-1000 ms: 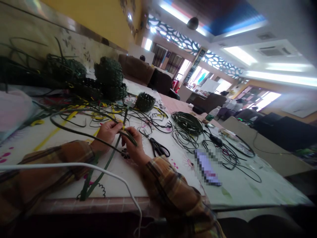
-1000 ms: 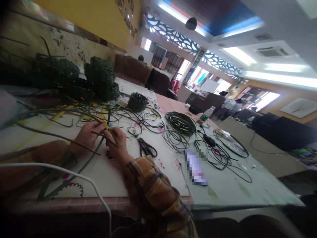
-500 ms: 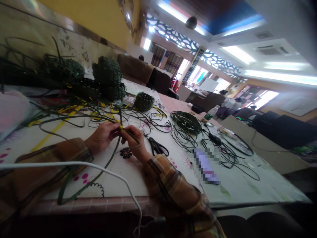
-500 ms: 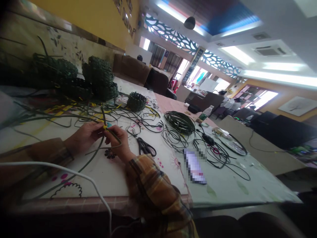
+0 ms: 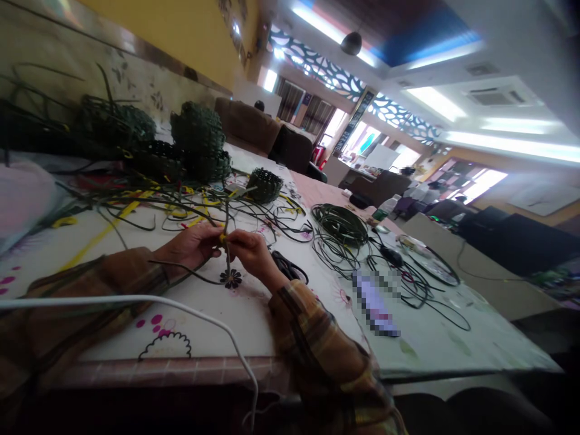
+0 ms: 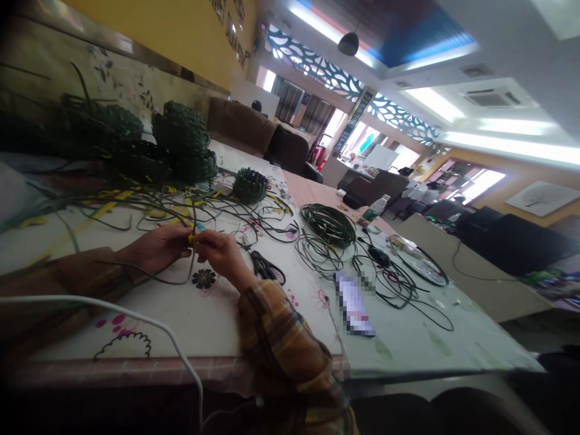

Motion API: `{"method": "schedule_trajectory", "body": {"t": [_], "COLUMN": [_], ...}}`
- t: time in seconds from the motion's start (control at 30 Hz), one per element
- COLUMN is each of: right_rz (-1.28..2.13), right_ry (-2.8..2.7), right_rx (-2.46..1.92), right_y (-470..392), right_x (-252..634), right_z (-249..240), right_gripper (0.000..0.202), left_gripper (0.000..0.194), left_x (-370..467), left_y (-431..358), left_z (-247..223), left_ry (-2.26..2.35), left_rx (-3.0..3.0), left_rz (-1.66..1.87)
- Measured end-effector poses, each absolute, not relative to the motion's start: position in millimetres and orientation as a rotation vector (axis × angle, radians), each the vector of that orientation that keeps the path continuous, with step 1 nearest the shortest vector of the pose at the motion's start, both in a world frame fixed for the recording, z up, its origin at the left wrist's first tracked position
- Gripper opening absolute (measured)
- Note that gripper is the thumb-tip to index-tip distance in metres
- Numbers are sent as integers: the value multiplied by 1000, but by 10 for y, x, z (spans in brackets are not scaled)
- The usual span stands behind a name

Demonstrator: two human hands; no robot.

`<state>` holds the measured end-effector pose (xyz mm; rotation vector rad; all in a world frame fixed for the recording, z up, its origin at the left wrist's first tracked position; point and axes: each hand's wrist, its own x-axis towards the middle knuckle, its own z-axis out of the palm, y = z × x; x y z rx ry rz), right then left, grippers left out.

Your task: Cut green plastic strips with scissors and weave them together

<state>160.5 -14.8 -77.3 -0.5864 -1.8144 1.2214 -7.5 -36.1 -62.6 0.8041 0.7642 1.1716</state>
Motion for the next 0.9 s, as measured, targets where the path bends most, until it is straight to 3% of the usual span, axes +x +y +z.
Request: {"method": "schedule_trajectory", "body": {"t": [0.23,0.9], "right_rz": [1421,1162], "right_ry": [-1617,-1668], "right_rx": [-618,-638], "right_y": [-189,-69], "right_x": [1576,1643], "right_z": [-754,-724], "right_gripper": [23,17], "left_gripper": [6,10], "left_x": [-48,43], "left_y": [-407,-476], "left_z": [-551,-612], "left_ry": [759,844], "left_rx": [864,929], "left_rz": [1155,984]}}
